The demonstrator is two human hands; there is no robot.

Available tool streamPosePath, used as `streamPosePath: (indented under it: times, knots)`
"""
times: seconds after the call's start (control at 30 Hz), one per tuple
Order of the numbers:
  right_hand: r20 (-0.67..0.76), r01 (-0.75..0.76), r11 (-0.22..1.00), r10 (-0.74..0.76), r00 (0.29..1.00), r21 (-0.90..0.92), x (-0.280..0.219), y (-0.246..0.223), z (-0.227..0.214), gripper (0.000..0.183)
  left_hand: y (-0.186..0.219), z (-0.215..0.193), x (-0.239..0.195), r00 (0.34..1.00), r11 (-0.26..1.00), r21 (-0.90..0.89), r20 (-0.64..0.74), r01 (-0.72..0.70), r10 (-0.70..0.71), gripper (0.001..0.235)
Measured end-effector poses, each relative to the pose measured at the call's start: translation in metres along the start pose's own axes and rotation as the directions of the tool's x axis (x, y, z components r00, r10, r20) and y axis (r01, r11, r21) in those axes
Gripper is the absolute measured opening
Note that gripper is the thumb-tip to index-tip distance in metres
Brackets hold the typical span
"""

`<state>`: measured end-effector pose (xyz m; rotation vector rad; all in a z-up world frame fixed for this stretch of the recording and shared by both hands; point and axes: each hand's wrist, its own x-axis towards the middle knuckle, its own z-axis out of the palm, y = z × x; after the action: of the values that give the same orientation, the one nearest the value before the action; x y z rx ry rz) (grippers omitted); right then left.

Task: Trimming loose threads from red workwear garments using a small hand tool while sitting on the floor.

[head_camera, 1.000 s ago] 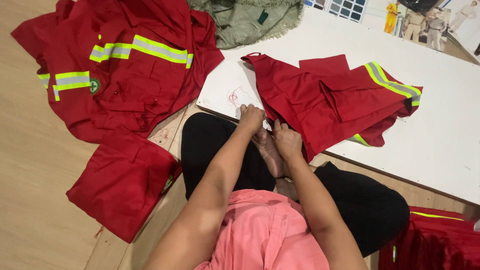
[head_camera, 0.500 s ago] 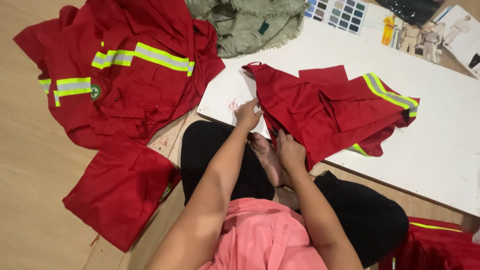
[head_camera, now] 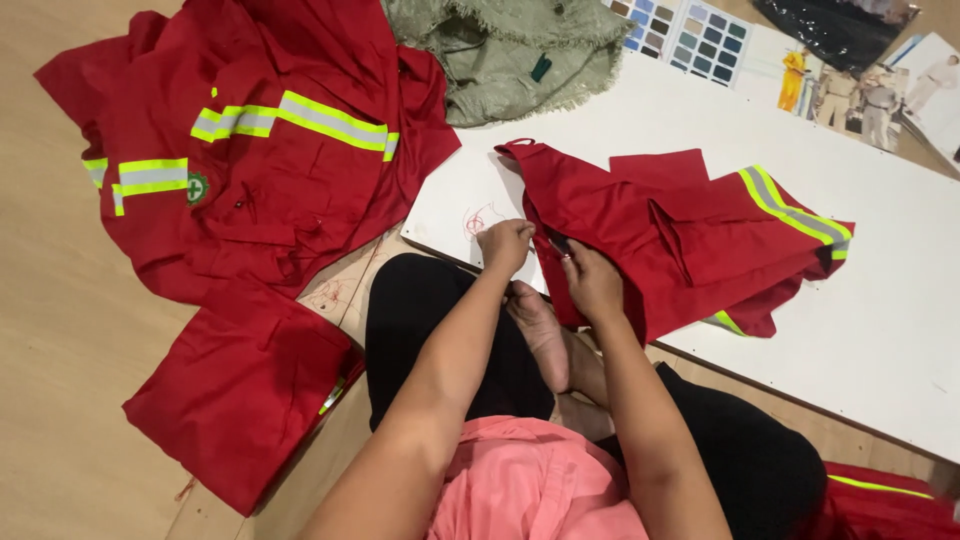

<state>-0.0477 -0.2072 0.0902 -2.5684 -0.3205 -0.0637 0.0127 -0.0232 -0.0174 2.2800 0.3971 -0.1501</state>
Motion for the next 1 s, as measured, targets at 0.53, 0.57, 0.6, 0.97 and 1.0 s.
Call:
streamPosePath:
  times: [0.53, 0.57, 0.6, 0.97, 1.0]
  knots:
    - [0.328, -0.475, 0.62, 0.343, 0.88, 0.625, 0.045, 0.021, 0.041, 0.022, 0.003, -0.013, -0.01, 0.996, 0.997, -0.027, 0.046, 0.074, -0.073, 0.015]
    - [0.321, -0.477, 0.617, 0.354, 0.878, 0.625, 0.046, 0.024, 0.044, 0.021, 0.003, -0.014, -0.01, 0.997, 0.997, -0.026, 0.046, 0.071, -0.07, 0.014]
    - [0.32, -0.477, 0.617, 0.355, 0.878, 0.626, 0.046, 0.025, 0.045, 0.021, 0.005, -0.016, -0.011, 0.997, 0.997, -0.026, 0.047, 0.07, -0.068, 0.014]
    - [0.277, -0.498, 0.654, 0.418, 0.865, 0.569, 0.044, 0.014, 0.048, 0.025, 0.001, -0.013, -0.01, 0.997, 0.998, 0.003, 0.041, 0.064, -0.064, 0.014]
    - [0.278, -0.498, 0.655, 0.417, 0.866, 0.569, 0.043, 0.013, 0.049, 0.025, 0.0, -0.01, -0.01, 0.997, 0.998, 0.001, 0.04, 0.065, -0.065, 0.014]
